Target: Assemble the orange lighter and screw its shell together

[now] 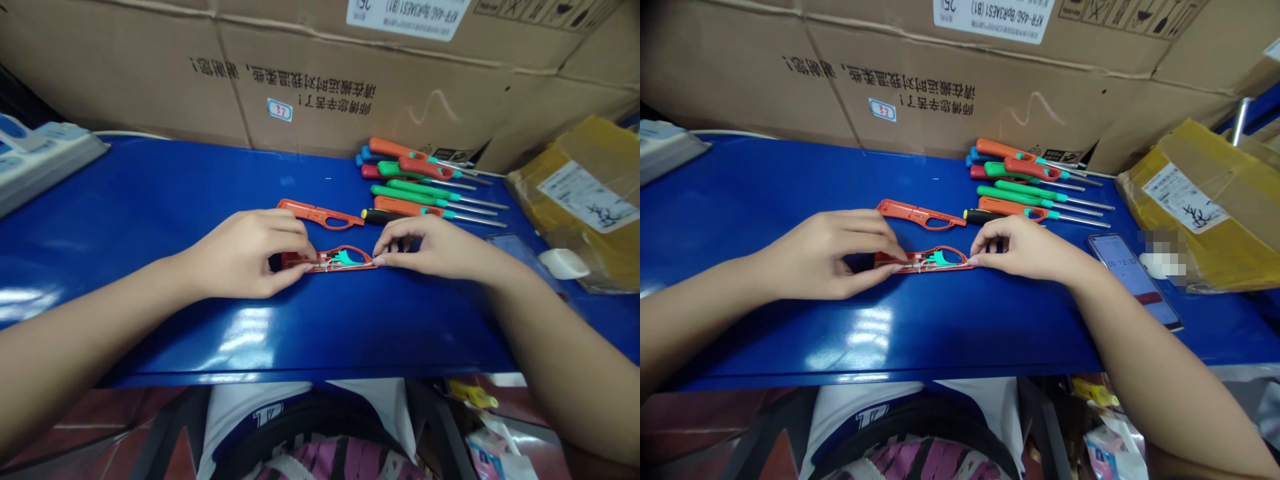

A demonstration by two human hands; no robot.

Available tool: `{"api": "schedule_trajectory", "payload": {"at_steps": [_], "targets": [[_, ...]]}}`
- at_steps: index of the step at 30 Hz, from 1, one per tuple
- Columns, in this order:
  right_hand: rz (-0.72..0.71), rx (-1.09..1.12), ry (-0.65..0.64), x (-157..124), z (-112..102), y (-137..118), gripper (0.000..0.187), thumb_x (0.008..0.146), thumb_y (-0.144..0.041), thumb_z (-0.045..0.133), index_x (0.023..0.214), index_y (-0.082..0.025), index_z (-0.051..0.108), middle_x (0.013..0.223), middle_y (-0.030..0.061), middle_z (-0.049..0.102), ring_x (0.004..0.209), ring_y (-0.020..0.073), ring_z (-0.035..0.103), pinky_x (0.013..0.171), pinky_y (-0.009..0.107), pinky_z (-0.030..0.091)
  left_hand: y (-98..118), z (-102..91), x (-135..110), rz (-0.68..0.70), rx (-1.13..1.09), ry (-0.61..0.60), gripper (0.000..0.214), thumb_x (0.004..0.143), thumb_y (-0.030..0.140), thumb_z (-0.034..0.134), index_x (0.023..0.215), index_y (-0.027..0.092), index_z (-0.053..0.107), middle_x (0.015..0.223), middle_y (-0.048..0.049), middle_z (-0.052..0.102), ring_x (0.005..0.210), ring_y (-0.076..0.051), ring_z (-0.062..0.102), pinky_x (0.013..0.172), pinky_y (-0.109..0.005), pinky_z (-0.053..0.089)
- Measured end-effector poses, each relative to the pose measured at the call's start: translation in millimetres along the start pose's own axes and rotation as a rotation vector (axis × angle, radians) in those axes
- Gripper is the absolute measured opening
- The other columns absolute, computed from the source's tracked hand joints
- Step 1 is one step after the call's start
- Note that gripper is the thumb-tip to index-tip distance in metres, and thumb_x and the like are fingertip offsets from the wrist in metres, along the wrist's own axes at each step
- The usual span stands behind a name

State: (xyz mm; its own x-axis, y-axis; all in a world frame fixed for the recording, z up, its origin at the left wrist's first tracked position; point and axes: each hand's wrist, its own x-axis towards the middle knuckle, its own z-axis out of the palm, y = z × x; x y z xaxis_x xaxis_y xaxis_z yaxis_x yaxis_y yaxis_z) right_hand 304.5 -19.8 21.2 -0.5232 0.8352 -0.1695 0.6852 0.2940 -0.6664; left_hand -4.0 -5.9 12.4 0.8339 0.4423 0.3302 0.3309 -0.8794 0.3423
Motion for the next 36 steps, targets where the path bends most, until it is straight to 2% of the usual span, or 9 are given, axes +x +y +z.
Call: {"api": "schedule_trajectory", "payload": {"at_steps": [6, 10, 13, 18, 22, 26, 30, 32, 36], "targets": [[0.013, -0.003, 0.021, 2, 4, 5, 0.023, 0.083, -0.043, 0.070, 0.079, -0.020, 0.073, 0.078, 0.0034, 0.073, 0.071, 0.0174, 0.063, 0.062, 0.030, 0.048, -17, 0.8, 1, -0.086, -0.265, -0.070, 0.015, 0.089, 0.032, 0.075, 0.100, 0.026, 0.082, 0.091, -0.0018, 0.079, 0.083, -0.015, 0.071, 0.078, -0.026, 0.054], [-0.071, -0.069, 0.059, 1, 8, 2, 0.021, 0.087, -0.038, 0.068, 0.078, -0.020, 0.070, 0.077, 0.0035, 0.071, 0.069, 0.0169, 0.062, 0.062, 0.030, 0.048, -17, 0.4, 1, -0.087, -0.237, -0.073, 0.014, 0.090, 0.033, 0.074, 0.098, 0.027, 0.083, 0.089, -0.0020, 0.078, 0.084, -0.016, 0.069, 0.077, -0.026, 0.053], [-0.278, -0.205, 0.174, 0, 16, -3, 0.013, 0.090, -0.030, 0.065, 0.093, -0.020, 0.071, 0.096, 0.0077, 0.069, 0.089, 0.0209, 0.065, 0.080, 0.035, 0.053, -14, -0.9, 0, -0.079, -0.158, -0.086, 0.016, 0.092, 0.034, 0.071, 0.097, 0.026, 0.083, 0.089, -0.0028, 0.077, 0.085, -0.017, 0.068, 0.078, -0.028, 0.052], [-0.549, -0.459, 0.213, 0, 32, -10, 0.041, 0.096, -0.037, 0.062, 0.136, -0.027, 0.063, 0.148, 0.0125, 0.052, 0.132, 0.0299, 0.052, 0.111, 0.052, 0.042, -11, -2.2, 0, -0.073, -0.118, -0.100, 0.015, 0.092, 0.033, 0.070, 0.099, 0.027, 0.083, 0.089, -0.0029, 0.076, 0.085, -0.017, 0.068, 0.081, -0.028, 0.052], [-0.542, -0.562, 0.074, 1, 39, -10, 0.048, 0.099, -0.044, 0.058, 0.144, -0.028, 0.057, 0.166, 0.0130, 0.033, 0.147, 0.0339, 0.037, 0.118, 0.058, 0.033, -11, -2.1, 0, -0.066, -0.132, -0.095, 0.017, 0.093, 0.033, 0.070, 0.101, 0.027, 0.083, 0.088, -0.0031, 0.076, 0.084, -0.017, 0.068, 0.080, -0.028, 0.052], [-0.535, -0.510, 0.043, 1, 39, -10, 0.051, 0.099, -0.042, 0.058, 0.148, -0.027, 0.053, 0.168, 0.0128, 0.028, 0.150, 0.0329, 0.034, 0.120, 0.057, 0.030, -12, -1.6, -1, -0.042, -0.119, -0.096, 0.018, 0.094, 0.033, 0.069, 0.103, 0.025, 0.082, 0.090, -0.0040, 0.076, 0.087, -0.018, 0.069, 0.082, -0.029, 0.053], [-0.480, -0.348, 0.198, -1, 23, -7, 0.045, 0.102, -0.032, 0.051, 0.147, -0.025, 0.052, 0.149, 0.0119, 0.054, 0.137, 0.0274, 0.051, 0.114, 0.049, 0.041, -17, -2.5, 1, -0.018, -0.200, -0.068, 0.019, 0.093, 0.030, 0.069, 0.107, 0.024, 0.081, 0.094, -0.0053, 0.078, 0.087, -0.017, 0.071, 0.083, -0.028, 0.054], [-0.399, -0.272, 0.285, -2, 10, -4, 0.029, 0.100, -0.030, 0.053, 0.124, -0.023, 0.067, 0.121, 0.0100, 0.070, 0.112, 0.0253, 0.064, 0.099, 0.041, 0.050, -21, -4.6, 1, -0.008, -0.264, -0.047, 0.019, 0.093, 0.028, 0.069, 0.108, 0.023, 0.080, 0.097, -0.0058, 0.079, 0.090, -0.017, 0.071, 0.086, -0.028, 0.054], [-0.236, -0.168, 0.172, -2, -7, 5, 0.021, 0.091, -0.040, 0.066, 0.092, -0.020, 0.071, 0.086, 0.0048, 0.070, 0.077, 0.0186, 0.063, 0.072, 0.032, 0.051, -31, -10.4, 2, -0.055, -0.321, -0.066, 0.021, 0.088, 0.029, 0.074, 0.107, 0.022, 0.080, 0.101, -0.0066, 0.076, 0.092, -0.017, 0.069, 0.085, -0.029, 0.053]]}}
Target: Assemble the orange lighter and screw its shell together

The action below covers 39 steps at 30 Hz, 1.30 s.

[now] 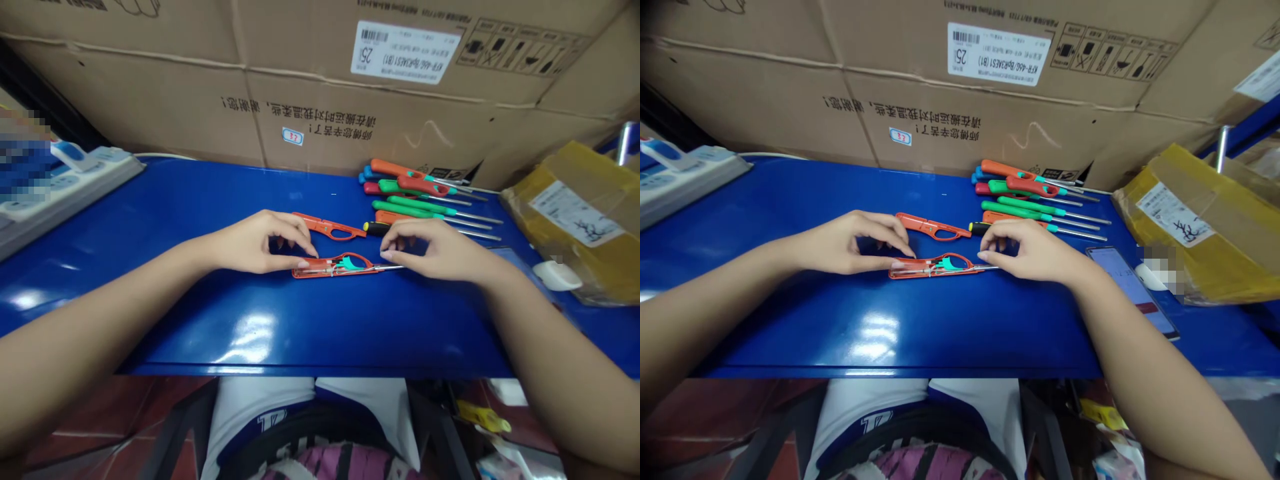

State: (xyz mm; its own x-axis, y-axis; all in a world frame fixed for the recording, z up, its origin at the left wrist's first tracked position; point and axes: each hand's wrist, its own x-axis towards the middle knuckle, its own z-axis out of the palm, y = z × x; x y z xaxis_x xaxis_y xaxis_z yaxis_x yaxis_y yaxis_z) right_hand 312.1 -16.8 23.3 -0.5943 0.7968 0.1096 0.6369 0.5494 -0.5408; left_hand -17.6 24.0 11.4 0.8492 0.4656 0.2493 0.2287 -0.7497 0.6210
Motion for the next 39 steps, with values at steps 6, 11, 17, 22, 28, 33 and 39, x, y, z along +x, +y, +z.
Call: {"api": "schedule_trajectory", "payload": {"at_steps": [6, 11, 17, 22, 28, 33, 39], "targets": [[0.119, 0.168, -0.162, 4, 11, 8, 0.032, 0.085, -0.049, 0.071, 0.084, -0.016, 0.071, 0.083, 0.0050, 0.070, 0.074, 0.0170, 0.062, 0.066, 0.030, 0.048, -10, -6.7, 0, -0.178, -0.086, -0.111, 0.021, 0.082, 0.036, 0.080, 0.099, 0.024, 0.082, 0.095, -0.0028, 0.075, 0.078, -0.012, 0.063, 0.068, -0.022, 0.048], [0.158, 0.159, -0.152, 5, 13, 5, 0.034, 0.082, -0.050, 0.072, 0.078, -0.017, 0.069, 0.079, 0.0038, 0.070, 0.072, 0.0158, 0.060, 0.064, 0.029, 0.044, -13, -6.2, 1, -0.241, -0.134, -0.138, 0.022, 0.082, 0.040, 0.079, 0.095, 0.022, 0.082, 0.094, -0.0026, 0.076, 0.071, -0.011, 0.062, 0.060, -0.020, 0.043], [0.110, 0.094, -0.134, 4, 14, -2, 0.029, 0.085, -0.045, 0.069, 0.078, -0.017, 0.067, 0.078, 0.0031, 0.069, 0.071, 0.0144, 0.058, 0.064, 0.028, 0.043, -14, -4.9, 1, -0.233, -0.165, -0.136, 0.020, 0.082, 0.040, 0.078, 0.091, 0.022, 0.081, 0.091, -0.0017, 0.075, 0.068, -0.010, 0.060, 0.059, -0.020, 0.041], [0.184, 0.126, -0.132, 5, 19, -2, 0.019, 0.080, -0.037, 0.070, 0.078, -0.018, 0.067, 0.073, 0.0006, 0.064, 0.067, 0.0132, 0.055, 0.061, 0.026, 0.042, -14, -4.3, 2, -0.226, -0.169, -0.139, 0.020, 0.082, 0.038, 0.078, 0.091, 0.021, 0.081, 0.090, -0.0020, 0.075, 0.067, -0.010, 0.059, 0.058, -0.020, 0.041], [0.168, 0.129, -0.142, 7, 18, -5, 0.015, 0.081, -0.033, 0.065, 0.080, -0.018, 0.068, 0.075, 0.0011, 0.066, 0.068, 0.0132, 0.055, 0.061, 0.026, 0.042, -16, -2.7, 0, -0.216, -0.148, -0.121, 0.024, 0.083, 0.041, 0.077, 0.095, 0.021, 0.081, 0.095, -0.0039, 0.076, 0.072, -0.012, 0.063, 0.062, -0.021, 0.045], [0.110, 0.073, 0.038, 8, 21, -3, 0.018, 0.088, -0.035, 0.063, 0.088, -0.018, 0.071, 0.076, 0.0020, 0.066, 0.066, 0.0137, 0.055, 0.061, 0.028, 0.043, -26, 1.1, 0, -0.237, -0.104, 0.241, 0.034, 0.090, 0.047, 0.069, 0.102, 0.016, 0.079, 0.101, -0.0098, 0.076, 0.086, -0.018, 0.068, 0.077, -0.030, 0.052], [-0.138, -0.144, 0.200, 8, 26, 6, 0.017, 0.093, -0.025, 0.058, 0.105, -0.020, 0.068, 0.103, 0.0108, 0.067, 0.097, 0.0239, 0.064, 0.088, 0.042, 0.052, -40, 1.8, 0, -0.160, 0.391, 0.224, 0.047, 0.096, 0.044, 0.060, 0.135, 0.018, 0.064, 0.138, -0.0143, 0.065, 0.127, -0.030, 0.058, 0.111, -0.051, 0.040]]}}
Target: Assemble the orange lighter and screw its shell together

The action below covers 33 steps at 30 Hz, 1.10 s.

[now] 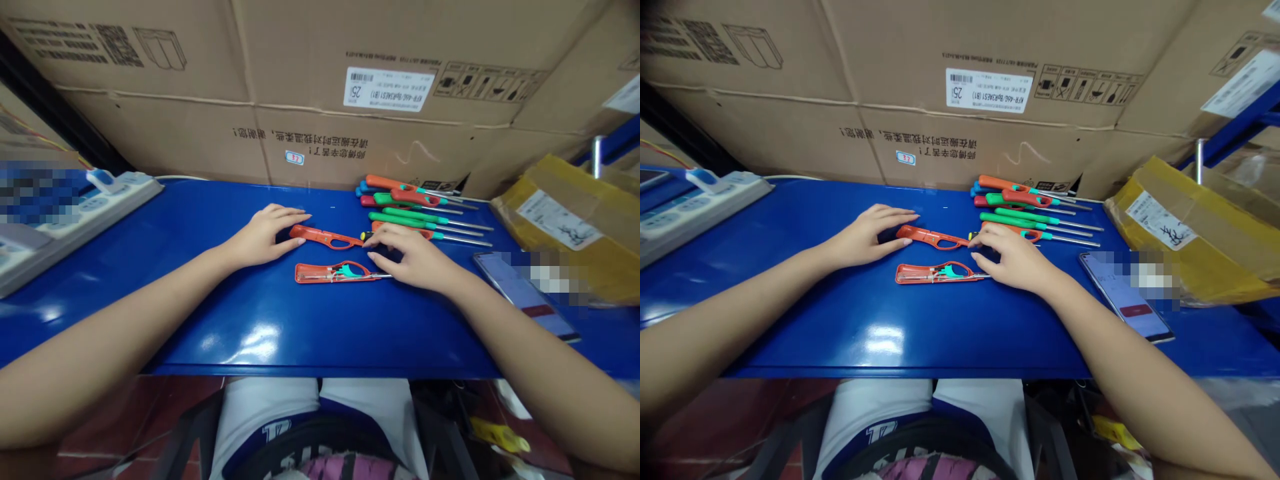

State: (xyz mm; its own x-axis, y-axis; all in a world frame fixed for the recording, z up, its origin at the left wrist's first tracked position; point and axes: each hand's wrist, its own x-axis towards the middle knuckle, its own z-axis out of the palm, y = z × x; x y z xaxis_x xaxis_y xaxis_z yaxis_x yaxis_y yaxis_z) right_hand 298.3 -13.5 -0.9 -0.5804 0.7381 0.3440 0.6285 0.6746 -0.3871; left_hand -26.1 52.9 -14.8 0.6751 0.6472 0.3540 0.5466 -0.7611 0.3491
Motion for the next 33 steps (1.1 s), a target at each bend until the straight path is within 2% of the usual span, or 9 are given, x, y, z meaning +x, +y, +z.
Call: {"api": "schedule_trajectory", "payload": {"at_steps": [3, 7, 11, 14, 17, 19, 24, 30, 33], "targets": [[-0.018, 0.006, -0.029, -1, 2, 1, 0.017, 0.095, -0.024, 0.057, 0.107, -0.020, 0.068, 0.104, 0.0104, 0.066, 0.097, 0.0240, 0.064, 0.089, 0.043, 0.054, -1, -0.3, 1, 0.035, -0.016, -0.059, 0.040, 0.098, 0.043, 0.057, 0.127, 0.019, 0.070, 0.132, -0.0129, 0.070, 0.122, -0.027, 0.063, 0.107, -0.046, 0.046], [-0.020, 0.013, -0.020, -2, 5, 0, 0.022, 0.095, -0.025, 0.057, 0.115, -0.022, 0.067, 0.106, 0.0096, 0.066, 0.099, 0.0240, 0.065, 0.089, 0.042, 0.055, 2, -2.8, 2, 0.056, -0.023, -0.023, 0.036, 0.100, 0.043, 0.052, 0.113, 0.019, 0.076, 0.115, -0.0111, 0.076, 0.105, -0.024, 0.069, 0.097, -0.039, 0.052], [0.001, -0.028, 0.055, -1, 6, -6, 0.054, 0.095, -0.026, 0.059, 0.148, -0.026, 0.046, 0.122, 0.0113, 0.060, 0.106, 0.0255, 0.061, 0.094, 0.046, 0.054, 12, -6.3, 1, -0.012, -0.037, 0.057, 0.039, 0.100, 0.046, 0.050, 0.109, 0.017, 0.075, 0.105, -0.0105, 0.078, 0.094, -0.023, 0.071, 0.085, -0.033, 0.053], [-0.021, -0.082, 0.148, 0, 4, -11, 0.068, 0.094, -0.028, 0.062, 0.156, -0.028, 0.034, 0.139, 0.0140, 0.050, 0.127, 0.0297, 0.053, 0.107, 0.050, 0.048, 24, -10.0, -1, -0.070, -0.122, 0.076, 0.040, 0.101, 0.047, 0.050, 0.108, 0.015, 0.074, 0.100, -0.0083, 0.078, 0.087, -0.019, 0.071, 0.078, -0.026, 0.052], [-0.060, -0.142, 0.216, 1, 1, -14, 0.066, 0.095, -0.031, 0.063, 0.155, -0.031, 0.036, 0.144, 0.0135, 0.049, 0.136, 0.0315, 0.047, 0.114, 0.053, 0.041, 38, -12.4, -4, -0.096, -0.247, 0.044, 0.039, 0.099, 0.047, 0.054, 0.107, 0.015, 0.075, 0.097, -0.0061, 0.078, 0.081, -0.017, 0.070, 0.072, -0.023, 0.053], [-0.089, -0.151, 0.206, 1, -1, -16, 0.060, 0.096, -0.033, 0.062, 0.152, -0.031, 0.041, 0.138, 0.0123, 0.055, 0.129, 0.0305, 0.053, 0.111, 0.052, 0.043, 48, -11.8, -5, -0.123, -0.305, 0.033, 0.038, 0.097, 0.048, 0.058, 0.105, 0.015, 0.076, 0.096, -0.0055, 0.079, 0.079, -0.017, 0.070, 0.069, -0.023, 0.053], [-0.106, -0.149, 0.102, -1, 0, -18, 0.042, 0.096, -0.039, 0.063, 0.133, -0.020, 0.060, 0.111, 0.0115, 0.071, 0.105, 0.0282, 0.064, 0.093, 0.045, 0.052, 62, -5.9, -7, -0.206, -0.491, -0.008, 0.038, 0.096, 0.046, 0.059, 0.101, 0.013, 0.077, 0.092, -0.0062, 0.079, 0.075, -0.016, 0.069, 0.069, -0.024, 0.055], [-0.108, -0.089, 0.097, -3, 2, -20, 0.038, 0.090, -0.039, 0.071, 0.122, -0.020, 0.065, 0.111, 0.0104, 0.073, 0.103, 0.0277, 0.066, 0.091, 0.042, 0.052, 71, -4.1, -8, -0.384, -0.689, -0.022, 0.035, 0.092, 0.044, 0.063, 0.098, 0.012, 0.076, 0.080, -0.0046, 0.075, 0.062, -0.013, 0.064, 0.060, -0.022, 0.054], [-0.089, -0.029, 0.098, -4, 4, -21, 0.038, 0.088, -0.039, 0.074, 0.119, -0.019, 0.067, 0.108, 0.0097, 0.074, 0.101, 0.0262, 0.068, 0.090, 0.040, 0.052, 74, -2.6, -9, -0.422, -0.716, -0.032, 0.035, 0.093, 0.042, 0.063, 0.102, 0.011, 0.075, 0.078, -0.0038, 0.073, 0.056, -0.011, 0.060, 0.056, -0.022, 0.053]]}}
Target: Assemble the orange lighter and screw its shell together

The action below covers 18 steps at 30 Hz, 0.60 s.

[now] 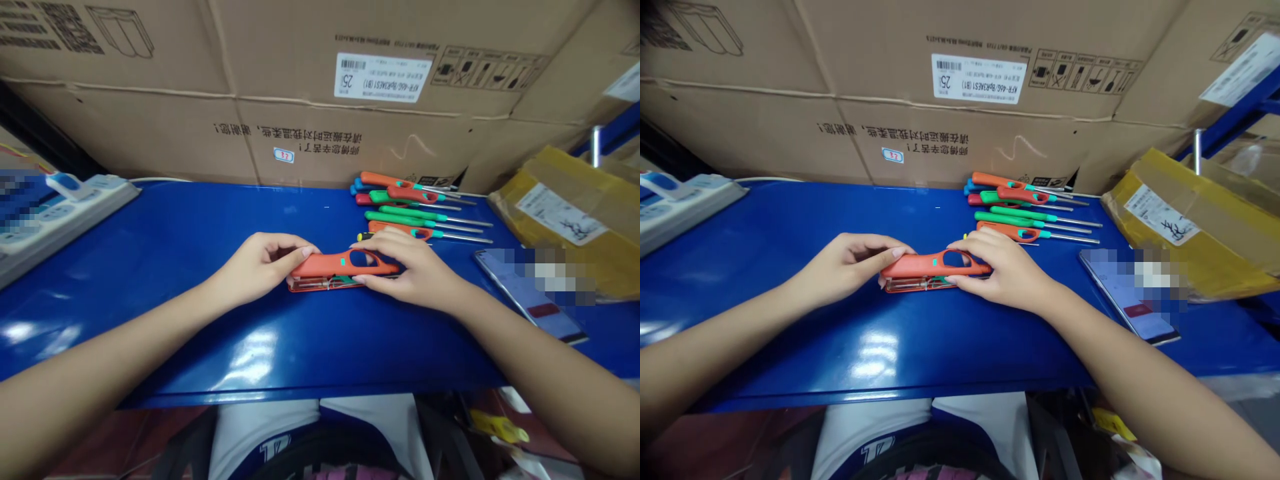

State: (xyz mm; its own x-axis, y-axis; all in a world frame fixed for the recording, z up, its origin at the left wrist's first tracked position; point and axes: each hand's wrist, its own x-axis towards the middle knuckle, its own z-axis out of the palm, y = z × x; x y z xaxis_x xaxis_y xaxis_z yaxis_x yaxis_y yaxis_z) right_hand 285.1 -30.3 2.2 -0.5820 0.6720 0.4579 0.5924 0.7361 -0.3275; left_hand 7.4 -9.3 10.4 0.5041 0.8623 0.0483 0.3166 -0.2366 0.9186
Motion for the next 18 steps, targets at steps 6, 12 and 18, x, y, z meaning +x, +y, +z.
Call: {"api": "schedule_trajectory", "payload": {"at_steps": [6, 12, 18], "targets": [[0.083, 0.100, -0.022, 0, 2, -1, 0.034, 0.087, -0.036, 0.075, 0.115, -0.017, 0.069, 0.100, 0.0080, 0.072, 0.091, 0.0222, 0.067, 0.083, 0.036, 0.053, -7, 4.0, -3, 0.357, 0.278, 0.038, 0.032, 0.094, 0.036, 0.066, 0.119, 0.016, 0.074, 0.108, -0.0082, 0.072, 0.087, -0.016, 0.069, 0.075, -0.025, 0.056], [0.099, 0.138, -0.102, 1, 3, -3, 0.032, 0.089, -0.038, 0.072, 0.113, -0.017, 0.068, 0.104, 0.0094, 0.069, 0.097, 0.0235, 0.064, 0.088, 0.038, 0.052, -5, -5.8, -6, 0.549, 0.630, -0.086, 0.036, 0.096, 0.034, 0.065, 0.127, 0.017, 0.068, 0.113, -0.0076, 0.072, 0.097, -0.018, 0.067, 0.086, -0.030, 0.054], [0.049, 0.131, -0.176, 2, 11, -2, 0.026, 0.091, -0.034, 0.070, 0.111, -0.019, 0.065, 0.107, 0.0080, 0.066, 0.104, 0.0239, 0.059, 0.102, 0.044, 0.046, 4, -13.2, -7, 0.580, 0.903, -0.195, 0.034, 0.097, 0.036, 0.058, 0.123, 0.017, 0.069, 0.107, -0.0056, 0.074, 0.092, -0.022, 0.067, 0.081, -0.035, 0.051]]}}
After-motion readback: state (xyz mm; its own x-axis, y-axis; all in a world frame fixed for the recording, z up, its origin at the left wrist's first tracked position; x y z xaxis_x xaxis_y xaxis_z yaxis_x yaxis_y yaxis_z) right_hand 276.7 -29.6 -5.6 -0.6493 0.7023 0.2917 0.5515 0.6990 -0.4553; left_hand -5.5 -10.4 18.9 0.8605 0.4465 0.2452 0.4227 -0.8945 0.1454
